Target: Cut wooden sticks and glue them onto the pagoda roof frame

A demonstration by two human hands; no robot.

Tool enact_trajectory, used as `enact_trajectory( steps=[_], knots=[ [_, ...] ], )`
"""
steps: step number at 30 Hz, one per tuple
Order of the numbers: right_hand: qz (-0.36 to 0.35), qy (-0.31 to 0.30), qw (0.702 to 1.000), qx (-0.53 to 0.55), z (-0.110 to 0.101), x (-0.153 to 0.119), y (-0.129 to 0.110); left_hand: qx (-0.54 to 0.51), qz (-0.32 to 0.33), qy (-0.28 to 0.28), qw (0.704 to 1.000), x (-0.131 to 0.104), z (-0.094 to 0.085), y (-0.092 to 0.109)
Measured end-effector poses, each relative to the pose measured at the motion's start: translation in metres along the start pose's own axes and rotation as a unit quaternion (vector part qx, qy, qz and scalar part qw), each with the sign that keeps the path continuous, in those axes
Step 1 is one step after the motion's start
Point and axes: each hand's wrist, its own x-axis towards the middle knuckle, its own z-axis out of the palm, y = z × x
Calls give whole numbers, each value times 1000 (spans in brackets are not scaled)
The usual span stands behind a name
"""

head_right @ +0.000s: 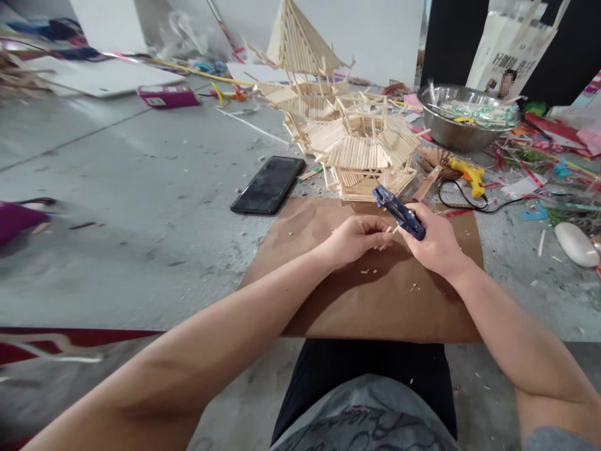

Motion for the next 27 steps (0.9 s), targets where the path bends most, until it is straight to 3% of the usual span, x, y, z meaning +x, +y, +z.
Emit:
enact_trajectory(
  steps=[7, 14, 18, 27],
  knots=[
    [-12, 4, 1000, 18, 3, -2, 2, -1, 39, -33, 999, 1, 2, 0],
    [7, 10, 1000, 9, 3, -1, -2, -56, 39, 11, 998, 3, 6, -4],
    [13, 9, 1000, 9, 3, -1, -2, 15, 37, 42, 998, 3, 5, -6],
    [1, -6, 1000, -1, 6, -1, -6, 116, 65, 48, 990, 4, 3, -8]
  ],
)
